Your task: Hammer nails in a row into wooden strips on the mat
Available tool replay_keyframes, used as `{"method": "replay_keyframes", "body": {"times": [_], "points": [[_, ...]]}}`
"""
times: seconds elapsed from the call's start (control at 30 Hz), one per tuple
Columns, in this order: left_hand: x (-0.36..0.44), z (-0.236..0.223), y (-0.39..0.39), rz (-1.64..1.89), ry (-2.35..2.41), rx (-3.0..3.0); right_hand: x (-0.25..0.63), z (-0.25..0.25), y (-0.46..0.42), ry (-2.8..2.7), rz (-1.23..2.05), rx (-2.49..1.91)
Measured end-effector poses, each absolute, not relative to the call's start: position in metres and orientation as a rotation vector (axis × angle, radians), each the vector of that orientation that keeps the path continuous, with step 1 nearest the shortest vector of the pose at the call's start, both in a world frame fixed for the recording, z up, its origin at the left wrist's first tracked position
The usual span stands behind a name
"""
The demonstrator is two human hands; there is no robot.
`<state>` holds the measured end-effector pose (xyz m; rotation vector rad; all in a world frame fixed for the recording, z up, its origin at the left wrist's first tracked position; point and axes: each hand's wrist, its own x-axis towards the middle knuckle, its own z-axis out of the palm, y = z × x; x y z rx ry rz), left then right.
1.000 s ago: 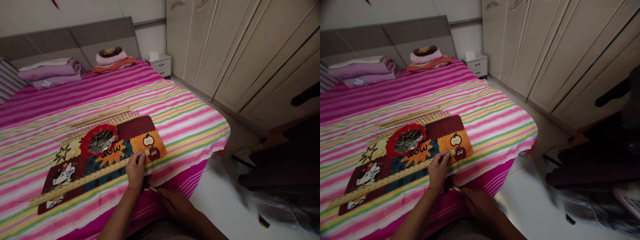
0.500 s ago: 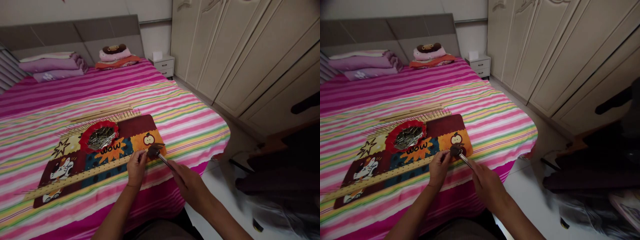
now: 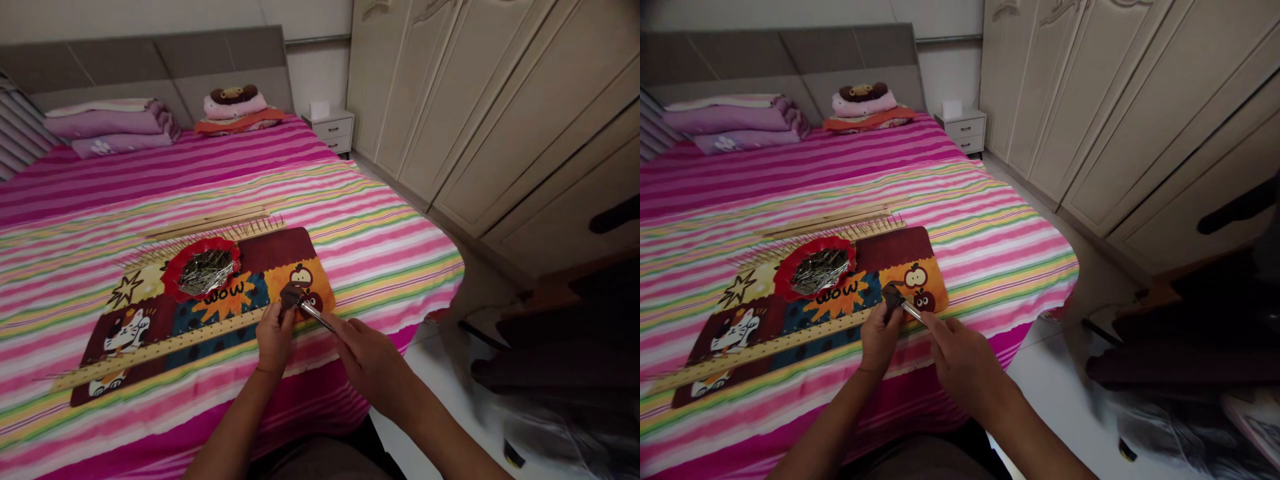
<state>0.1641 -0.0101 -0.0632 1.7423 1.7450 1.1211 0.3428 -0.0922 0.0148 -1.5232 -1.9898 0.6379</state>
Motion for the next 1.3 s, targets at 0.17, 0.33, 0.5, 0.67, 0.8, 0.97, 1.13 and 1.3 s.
{"method": "replay_keyframes", "body": {"times": [0.17, 0.33, 0.5, 0.67, 0.8, 0.97, 1.13, 1.3], "points": [[0.163, -0.065, -0.01, 1.158, 1.671, 1.721, 0.344, -0.004, -0.118, -1.71, 0.854, -1.302], [0.142, -0.062, -0.026, 1.142, 1.593, 1.823, 0.341, -0.052, -0.144, -1.49, 1.163, -1.424], [0.092, -0.025, -0.025, 1.121, 1.729, 2.026, 0.331, -0.09, -0.151, -1.435, 1.296, -1.456], [0.036, 0.007, 0.037, 0.946, 2.213, 1.995, 0.319, -0.117, -0.149, -1.565, 1.336, -1.397], [0.016, 0.003, 0.084, 0.533, 2.313, 1.957, 0.317, -0.128, -0.147, -1.6, 1.338, -1.406], [0.013, -0.006, 0.107, 0.445, 2.294, 1.901, 0.317, -0.128, -0.145, -1.63, 1.321, -1.423], [0.003, -0.003, 0.108, 0.592, 2.262, 1.83, 0.315, -0.126, -0.144, -1.623, 1.341, -1.421], [-0.01, -0.001, 0.099, 0.966, 2.215, 1.696, 0.315, -0.123, -0.146, -1.589, 1.344, -1.437]]}}
